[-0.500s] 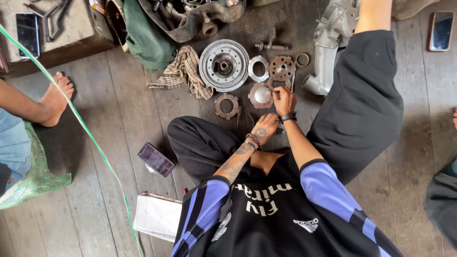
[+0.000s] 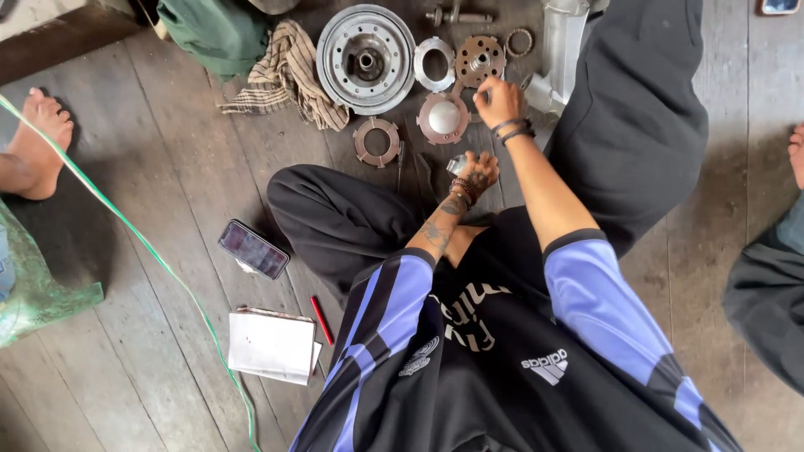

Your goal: Assembling a carburetor component by carefully inserting a small metal pin into a housing while sitting on the floor.

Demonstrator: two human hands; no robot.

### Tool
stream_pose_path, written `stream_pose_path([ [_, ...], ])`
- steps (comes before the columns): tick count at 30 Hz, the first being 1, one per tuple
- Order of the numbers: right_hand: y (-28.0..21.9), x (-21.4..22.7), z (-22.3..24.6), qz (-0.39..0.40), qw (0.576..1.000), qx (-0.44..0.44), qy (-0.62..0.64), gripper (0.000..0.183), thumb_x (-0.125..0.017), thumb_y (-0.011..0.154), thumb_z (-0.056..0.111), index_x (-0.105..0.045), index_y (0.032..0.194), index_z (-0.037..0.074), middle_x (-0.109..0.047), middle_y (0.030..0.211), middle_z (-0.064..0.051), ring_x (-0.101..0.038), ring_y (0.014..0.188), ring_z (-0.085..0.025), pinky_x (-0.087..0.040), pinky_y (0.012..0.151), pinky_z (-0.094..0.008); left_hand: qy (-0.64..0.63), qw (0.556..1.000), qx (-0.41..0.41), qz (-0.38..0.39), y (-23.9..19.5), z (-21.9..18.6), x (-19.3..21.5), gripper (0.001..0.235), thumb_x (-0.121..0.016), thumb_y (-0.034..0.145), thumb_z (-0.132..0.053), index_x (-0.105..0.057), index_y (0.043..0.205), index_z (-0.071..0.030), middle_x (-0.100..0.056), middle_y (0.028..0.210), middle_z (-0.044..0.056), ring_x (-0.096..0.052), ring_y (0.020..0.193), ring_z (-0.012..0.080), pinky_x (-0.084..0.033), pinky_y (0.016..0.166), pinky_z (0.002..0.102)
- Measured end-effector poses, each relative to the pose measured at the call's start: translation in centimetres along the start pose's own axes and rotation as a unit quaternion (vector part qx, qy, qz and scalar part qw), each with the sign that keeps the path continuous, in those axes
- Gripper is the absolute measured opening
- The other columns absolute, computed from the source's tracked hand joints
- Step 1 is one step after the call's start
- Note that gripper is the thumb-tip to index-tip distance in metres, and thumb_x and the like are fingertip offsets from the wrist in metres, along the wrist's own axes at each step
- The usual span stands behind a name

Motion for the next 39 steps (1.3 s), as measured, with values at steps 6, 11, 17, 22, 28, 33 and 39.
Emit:
stream_pose_path([
  [6, 2.5, -1.5, -3.8, -0.026, 0.997, 0.073, 0.029, 0.032, -0.05, 0.098, 0.007, -0.078, 0.088, 0.018, -0.081, 0.091, 0.0, -0.075, 0.082, -0.029, -0.058, 0.063, -0.046, -0.212, 0.976, 0.05, 0.005, -3.1, 3.9, 4.2, 0.006, -0.057, 0.094, -0.018, -0.054, 0.098, -0.021, -0.05, 0.102, 0.002, -0.051, 0.092, 0.0221, -0.039, 0.033, 0.034],
  [11, -1.2, -1.7, -1.8, -0.016, 0.995, 0.092, 0.028, 0.014, -0.062, 0.097, 0.011, -0.071, 0.104, 0.018, -0.067, 0.078, -0.001, -0.064, 0.068, -0.029, -0.049, 0.059, -0.045, -0.338, 0.919, 0.2, -0.026, -8.1, 14.1, 19.9, 0.049, -0.085, 0.07, -0.02, -0.066, 0.115, -0.021, -0.065, 0.112, 0.001, -0.066, 0.099, 0.0253, -0.053, 0.066, 0.039],
  [17, -1.1, -2.1, 2.2, 0.012, 0.987, 0.149, -0.052, 0.025, -0.085, 0.088, 0.018, -0.075, 0.11, 0.024, -0.066, 0.073, 0.001, -0.065, 0.067, -0.024, -0.052, 0.053, -0.044, -0.637, 0.625, 0.418, -0.169, -16.3, 24.1, 22.8, 0.033, -0.074, 0.09, -0.032, -0.074, 0.117, -0.014, -0.076, 0.116, 0.004, -0.069, 0.107, 0.0156, -0.053, 0.096, 0.031],
  [22, -1.5, -3.5, 2.6, -0.019, 0.978, 0.194, -0.078, 0.021, -0.08, 0.087, 0.01, -0.081, 0.105, 0.02, -0.079, 0.097, -0.003, -0.073, 0.084, -0.029, -0.059, 0.06, -0.046, -0.82, 0.232, 0.456, -0.259, -19.3, 23.6, 23.6, 0.037, -0.057, 0.095, -0.038, -0.07, 0.107, -0.005, -0.064, 0.09, 0.006, -0.059, 0.068, 0.0133, -0.053, 0.06, 0.029],
  [28, -1.4, -1.3, 2.1, -0.087, 0.981, 0.174, 0.004, 0.007, -0.081, 0.09, 0.014, -0.08, 0.093, 0.021, -0.076, 0.078, 0.001, -0.071, 0.066, -0.018, -0.055, 0.049, -0.037, -0.912, 0.05, 0.321, -0.252, -16.0, 21.4, 27.1, 0.031, -0.064, 0.094, -0.039, -0.063, 0.101, -0.008, -0.062, 0.107, 0.007, -0.062, 0.093, 0.0178, -0.058, 0.082, 0.042],
  [33, -3.7, 13.6, 13.3, -0.126, 0.934, 0.144, 0.302, 0.007, -0.079, 0.1, 0.003, -0.078, 0.106, 0.007, -0.043, 0.069, 0.002, -0.038, 0.063, -0.011, -0.033, 0.059, -0.027, -0.933, 0.15, 0.259, -0.197, -12.8, 19.6, 33.3, 0.045, -0.05, 0.101, -0.041, -0.066, 0.095, 0.001, -0.065, 0.076, 0.019, -0.063, 0.071, 0.0267, -0.06, 0.083, 0.047],
  [39, -13.4, 29.7, 28.5, -0.011, 0.86, 0.374, 0.348, 0.017, -0.078, 0.1, 0.016, -0.076, 0.099, -0.001, -0.04, 0.06, -0.001, -0.035, 0.058, -0.015, -0.028, 0.059, -0.031, -0.821, 0.504, 0.199, -0.178, -9.9, 20.5, 48.0, 0.034, -0.046, 0.111, -0.039, -0.057, 0.115, -0.007, -0.073, 0.094, 0.013, -0.075, 0.083, 0.02, -0.06, 0.075, 0.029],
])
Point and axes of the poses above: each hand's wrist, its own y-axis towards the middle knuckle, its own x-axis out of the back of the hand, z = x × y, the point moved 9 cm from there along y, towards the middle knuckle
